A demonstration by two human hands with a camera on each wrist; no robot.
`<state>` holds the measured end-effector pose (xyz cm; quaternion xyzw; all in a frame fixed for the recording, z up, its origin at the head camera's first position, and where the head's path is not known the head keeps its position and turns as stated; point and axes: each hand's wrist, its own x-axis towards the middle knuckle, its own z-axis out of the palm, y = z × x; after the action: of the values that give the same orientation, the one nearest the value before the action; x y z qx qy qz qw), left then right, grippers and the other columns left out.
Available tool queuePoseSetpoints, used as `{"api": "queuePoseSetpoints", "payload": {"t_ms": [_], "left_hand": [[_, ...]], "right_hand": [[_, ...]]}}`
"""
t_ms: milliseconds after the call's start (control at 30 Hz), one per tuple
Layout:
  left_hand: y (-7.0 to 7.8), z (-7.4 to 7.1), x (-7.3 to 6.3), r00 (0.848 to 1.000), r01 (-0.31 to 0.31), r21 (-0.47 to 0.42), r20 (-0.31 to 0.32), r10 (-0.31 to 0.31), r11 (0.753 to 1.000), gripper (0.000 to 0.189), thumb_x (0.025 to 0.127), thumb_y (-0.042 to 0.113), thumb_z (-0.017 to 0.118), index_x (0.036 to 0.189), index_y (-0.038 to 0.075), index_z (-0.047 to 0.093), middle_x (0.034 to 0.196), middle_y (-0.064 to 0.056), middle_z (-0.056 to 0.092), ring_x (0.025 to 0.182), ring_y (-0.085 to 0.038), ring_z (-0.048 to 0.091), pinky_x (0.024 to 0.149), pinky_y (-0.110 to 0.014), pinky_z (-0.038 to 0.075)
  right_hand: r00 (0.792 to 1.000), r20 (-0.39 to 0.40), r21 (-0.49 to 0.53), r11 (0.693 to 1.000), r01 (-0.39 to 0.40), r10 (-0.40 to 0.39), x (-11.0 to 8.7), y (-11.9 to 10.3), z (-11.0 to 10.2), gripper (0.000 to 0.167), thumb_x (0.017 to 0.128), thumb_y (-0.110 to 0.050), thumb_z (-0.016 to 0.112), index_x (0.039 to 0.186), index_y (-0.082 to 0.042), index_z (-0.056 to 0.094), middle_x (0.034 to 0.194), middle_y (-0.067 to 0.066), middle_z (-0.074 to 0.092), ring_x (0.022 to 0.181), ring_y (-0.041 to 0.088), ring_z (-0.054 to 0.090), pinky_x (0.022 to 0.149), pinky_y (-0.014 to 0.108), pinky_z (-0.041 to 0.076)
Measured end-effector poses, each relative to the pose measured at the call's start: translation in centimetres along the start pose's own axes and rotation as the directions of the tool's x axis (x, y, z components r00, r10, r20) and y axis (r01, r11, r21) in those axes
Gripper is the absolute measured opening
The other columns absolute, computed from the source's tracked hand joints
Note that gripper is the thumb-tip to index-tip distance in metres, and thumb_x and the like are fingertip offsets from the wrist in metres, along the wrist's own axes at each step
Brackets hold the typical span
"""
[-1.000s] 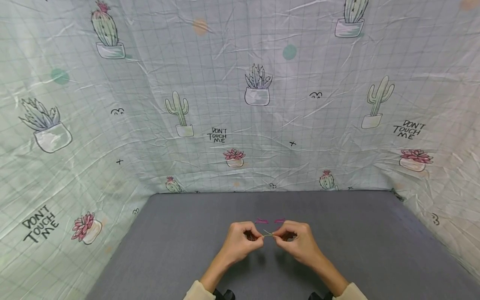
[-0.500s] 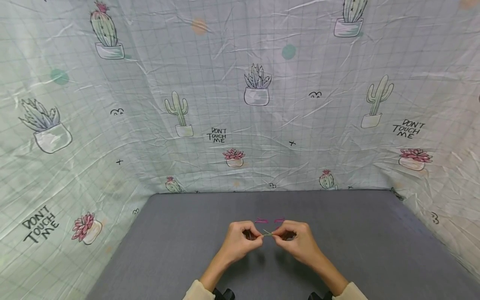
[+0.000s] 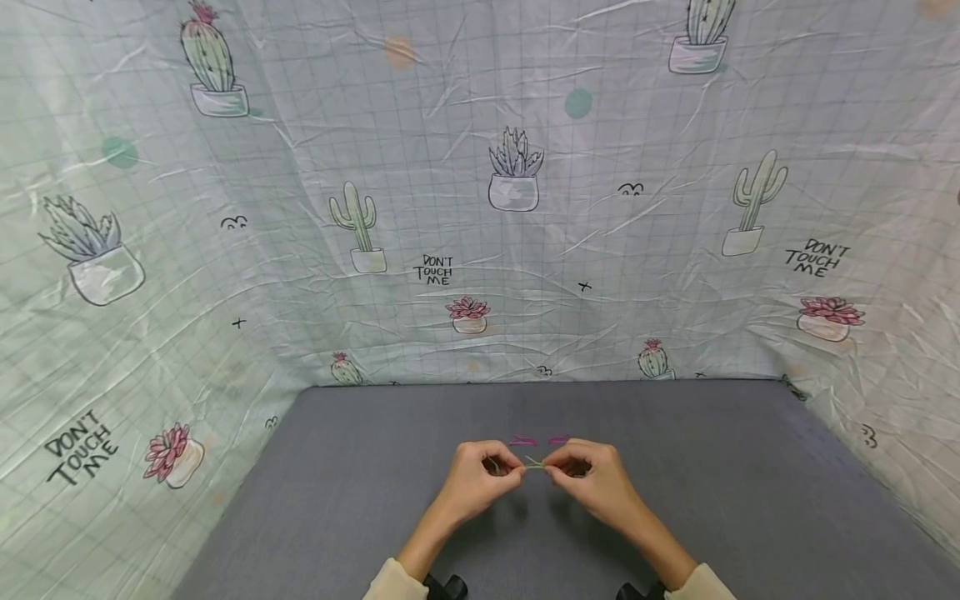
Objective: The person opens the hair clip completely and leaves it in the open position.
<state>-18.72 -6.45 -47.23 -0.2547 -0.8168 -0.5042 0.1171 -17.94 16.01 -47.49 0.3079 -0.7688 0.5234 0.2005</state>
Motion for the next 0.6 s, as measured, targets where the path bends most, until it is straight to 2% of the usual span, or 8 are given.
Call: {"api": "queuePoseSetpoints", "payload": {"t_ms": [267, 600], "left_hand": [[0.14, -0.06, 0.06, 1.000, 0.023, 0.005, 0.002, -0.023, 1.000, 0.014, 0.081, 0.005, 0.079, 0.080, 0.019, 0.079, 0.071, 0.003, 0.073, 0.062, 0.001, 0.059, 0.059, -0.022, 0.052], [0.10, -0.09, 0.07, 0.999, 0.042, 0.022, -0.002, -0.042, 0.999, 0.014, 0.082, 0.007, 0.079, 0.079, 0.020, 0.078, 0.071, 0.005, 0.073, 0.062, 0.001, 0.059, 0.059, -0.022, 0.053]], "right_hand": [[0.999, 0.010, -0.008, 0.999, -0.031, 0.031, 0.02, 0.14, -0.09, 0.013, 0.085, -0.002, 0.082, 0.088, -0.015, 0.080, 0.081, -0.001, 0.074, 0.064, 0.002, 0.063, 0.056, 0.024, 0.055], [0.998, 0.041, 0.007, 0.999, -0.048, 0.048, 0.05, 0.02, -0.32, 0.009, 0.088, -0.005, 0.080, 0.091, -0.013, 0.081, 0.082, -0.001, 0.074, 0.064, 0.003, 0.062, 0.056, 0.024, 0.053]]}}
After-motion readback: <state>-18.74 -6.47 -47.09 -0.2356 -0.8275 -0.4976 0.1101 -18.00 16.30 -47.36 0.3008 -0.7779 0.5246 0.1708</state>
